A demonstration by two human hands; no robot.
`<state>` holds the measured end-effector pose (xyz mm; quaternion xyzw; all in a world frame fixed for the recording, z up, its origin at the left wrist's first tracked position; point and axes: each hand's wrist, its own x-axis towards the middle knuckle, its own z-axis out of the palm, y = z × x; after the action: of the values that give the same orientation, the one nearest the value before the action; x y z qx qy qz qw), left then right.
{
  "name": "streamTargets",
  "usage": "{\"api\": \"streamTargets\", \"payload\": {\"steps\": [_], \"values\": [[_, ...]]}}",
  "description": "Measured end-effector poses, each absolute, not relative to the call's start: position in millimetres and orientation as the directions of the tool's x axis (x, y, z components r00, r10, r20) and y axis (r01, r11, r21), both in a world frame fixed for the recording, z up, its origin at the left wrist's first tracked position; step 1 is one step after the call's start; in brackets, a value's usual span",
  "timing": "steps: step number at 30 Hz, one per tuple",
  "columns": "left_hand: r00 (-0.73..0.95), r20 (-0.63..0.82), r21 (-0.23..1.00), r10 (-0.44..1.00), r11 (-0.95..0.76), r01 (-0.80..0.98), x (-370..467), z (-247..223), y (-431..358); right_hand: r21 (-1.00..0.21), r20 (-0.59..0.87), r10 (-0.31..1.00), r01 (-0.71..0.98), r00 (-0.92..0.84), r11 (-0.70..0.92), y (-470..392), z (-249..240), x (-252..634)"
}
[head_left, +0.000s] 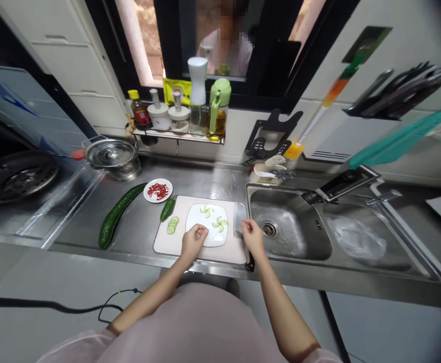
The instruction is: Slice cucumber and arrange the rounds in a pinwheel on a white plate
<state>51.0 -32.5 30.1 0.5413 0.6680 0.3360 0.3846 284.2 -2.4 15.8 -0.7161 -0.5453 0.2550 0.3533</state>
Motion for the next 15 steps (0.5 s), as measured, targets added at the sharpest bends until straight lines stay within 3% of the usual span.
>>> {"api": "streamTargets", "payload": {"steps": [15], "values": [[-0.332,-0.146,0.866,0.932,0.283,0.412,-15.9,8.3,-71.5,-0.831,0.05,0.959,0.545,0.279,-0.115,-4.3,21.5,274.9]]}}
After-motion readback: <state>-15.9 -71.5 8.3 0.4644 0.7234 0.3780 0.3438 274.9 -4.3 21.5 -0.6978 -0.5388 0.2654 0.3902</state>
